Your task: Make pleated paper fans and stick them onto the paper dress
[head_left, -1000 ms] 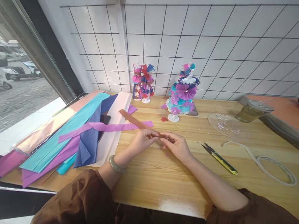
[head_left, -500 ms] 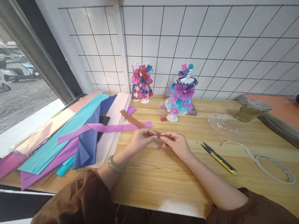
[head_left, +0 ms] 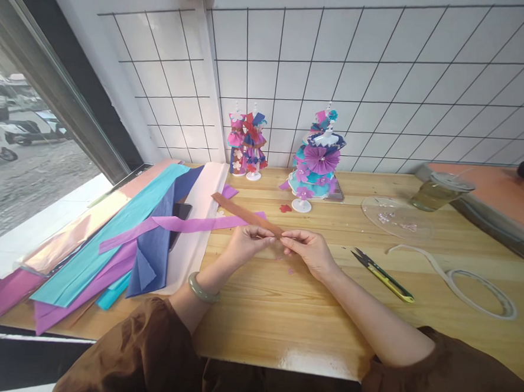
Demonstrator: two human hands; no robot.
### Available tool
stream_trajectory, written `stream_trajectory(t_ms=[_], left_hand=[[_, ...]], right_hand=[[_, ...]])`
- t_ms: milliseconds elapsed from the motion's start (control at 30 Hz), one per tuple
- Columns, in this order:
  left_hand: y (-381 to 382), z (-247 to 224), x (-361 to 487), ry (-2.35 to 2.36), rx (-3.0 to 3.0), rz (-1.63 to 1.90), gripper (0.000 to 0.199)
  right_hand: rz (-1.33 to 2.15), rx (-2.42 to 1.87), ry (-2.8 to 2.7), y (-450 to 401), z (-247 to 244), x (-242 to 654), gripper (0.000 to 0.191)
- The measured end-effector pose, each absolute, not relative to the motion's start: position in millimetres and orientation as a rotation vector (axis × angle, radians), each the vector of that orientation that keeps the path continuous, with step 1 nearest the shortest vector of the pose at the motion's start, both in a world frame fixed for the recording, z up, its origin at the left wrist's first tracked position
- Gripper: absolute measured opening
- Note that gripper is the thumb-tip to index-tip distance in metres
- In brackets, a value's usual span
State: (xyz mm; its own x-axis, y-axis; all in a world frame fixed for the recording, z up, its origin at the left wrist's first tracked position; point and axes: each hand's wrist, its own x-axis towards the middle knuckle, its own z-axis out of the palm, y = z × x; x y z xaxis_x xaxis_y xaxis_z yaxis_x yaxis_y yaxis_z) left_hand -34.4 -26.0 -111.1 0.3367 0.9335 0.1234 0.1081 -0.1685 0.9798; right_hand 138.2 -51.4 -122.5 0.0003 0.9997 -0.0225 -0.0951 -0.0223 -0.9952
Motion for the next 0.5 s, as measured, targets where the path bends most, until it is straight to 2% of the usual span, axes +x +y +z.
stream_trajectory(t_ms=[367, 500], left_hand=[[-24.1, -119.4, -31.5, 0.862, 1.531, 1.059, 0.031], [-27.5, -116.7, -31.1, 0.837, 1.56, 1.017, 0.048]], right_hand=[[1.211, -1.134, -1.176, -52.5, -120.6, 137.6, 0.025], [1.18, -1.143, -1.242, -53.2, -120.3, 137.0, 0.025]])
